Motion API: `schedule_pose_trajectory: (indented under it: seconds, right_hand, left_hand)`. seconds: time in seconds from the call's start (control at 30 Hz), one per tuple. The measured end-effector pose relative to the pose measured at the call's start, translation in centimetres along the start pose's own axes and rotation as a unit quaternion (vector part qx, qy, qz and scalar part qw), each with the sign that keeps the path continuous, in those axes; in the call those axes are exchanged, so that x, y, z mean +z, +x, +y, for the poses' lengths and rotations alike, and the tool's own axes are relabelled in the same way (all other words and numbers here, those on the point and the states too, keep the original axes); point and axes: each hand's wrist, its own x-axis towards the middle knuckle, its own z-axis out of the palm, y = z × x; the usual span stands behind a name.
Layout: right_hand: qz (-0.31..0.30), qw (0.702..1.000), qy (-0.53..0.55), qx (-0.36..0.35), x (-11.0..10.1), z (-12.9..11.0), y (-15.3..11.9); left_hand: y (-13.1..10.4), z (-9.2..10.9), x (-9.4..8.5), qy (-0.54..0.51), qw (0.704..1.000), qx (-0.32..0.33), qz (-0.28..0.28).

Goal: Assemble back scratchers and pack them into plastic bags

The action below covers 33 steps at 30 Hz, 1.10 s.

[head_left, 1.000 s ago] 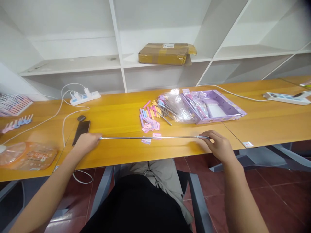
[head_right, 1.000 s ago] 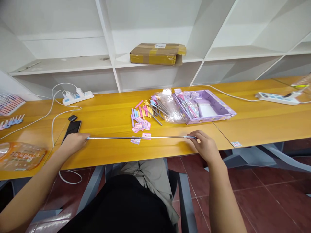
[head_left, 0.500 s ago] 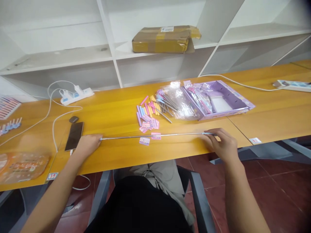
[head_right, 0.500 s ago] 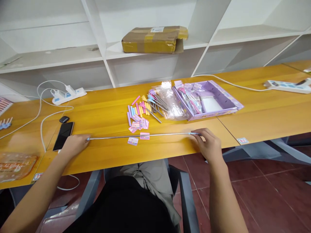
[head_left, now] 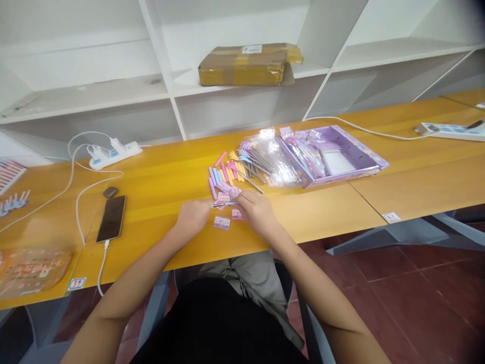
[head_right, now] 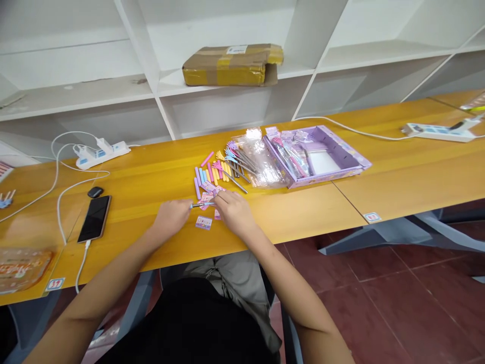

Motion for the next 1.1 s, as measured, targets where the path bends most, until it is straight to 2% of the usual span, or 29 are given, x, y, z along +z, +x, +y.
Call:
schedule_pose_trajectory:
  seconds: [0.1, 0.2, 0.3, 0.37, 0.4, 0.47, 0.53, 0.63, 0.83, 0.9, 1.0, 1.07, 1.1]
  right_hand:
    - [-0.013, 0.997, 0.068, 0.019, 0.3, 3.5, 1.2]
    - [-0.002, 0.991, 0.116, 0.063, 0.4, 8.1, 3.2]
    - [0.033, 0.981, 0.013, 0.192, 0.1, 12.8, 4.0]
    - [0.059, 0.943, -0.094, 0.312, 0.0, 15.1, 3.5]
    - [0.059, 0.920, -0.140, 0.362, 0.0, 15.8, 3.0]
    - [0.027, 0.886, -0.203, 0.417, 0.3, 16.5, 1.8]
    - [-0.015, 0.874, -0.229, 0.428, 0.5, 16.4, 1.0]
    - [-0.030, 0.870, -0.236, 0.431, 0.6, 16.4, 0.5]
    - [0.005, 0.871, -0.205, 0.447, -0.5, 18.0, -0.2]
    - [0.047, 0.871, -0.203, 0.445, -1.1, 18.5, -0.3]
    - [0.157, 0.880, -0.203, 0.400, -2.3, 18.0, 0.8]
    - [0.211, 0.898, -0.177, 0.344, -2.8, 16.2, 2.5]
    - [0.217, 0.913, -0.149, 0.312, -2.8, 14.7, 3.6]
  left_hand:
    - [0.7, -1.2, 1.6, -0.147, 0.987, 0.052, 0.041]
    - [2.0, -2.5, 3.6, -0.310, 0.939, 0.100, 0.111]
    - [3.3, -3.8, 5.3, -0.435, 0.886, 0.086, 0.140]
    - [3.8, -4.5, 6.0, -0.536, 0.831, 0.055, 0.140]
    - [4.0, -4.8, 6.2, -0.581, 0.800, 0.038, 0.145]
    - [4.2, -5.0, 6.4, -0.646, 0.746, 0.007, 0.163]
    - [4.1, -5.1, 6.5, -0.678, 0.712, -0.015, 0.181]
    - [4.0, -5.0, 6.4, -0.692, 0.698, -0.017, 0.183]
    - [4.1, -5.0, 6.5, -0.696, 0.699, 0.013, 0.162]
    - [4.3, -5.0, 6.6, -0.700, 0.695, 0.017, 0.163]
    - [4.3, -4.9, 6.7, -0.708, 0.688, 0.017, 0.162]
    - [4.2, -4.9, 6.5, -0.713, 0.683, 0.014, 0.156]
    - [4.1, -4.9, 6.5, -0.716, 0.682, 0.013, 0.152]
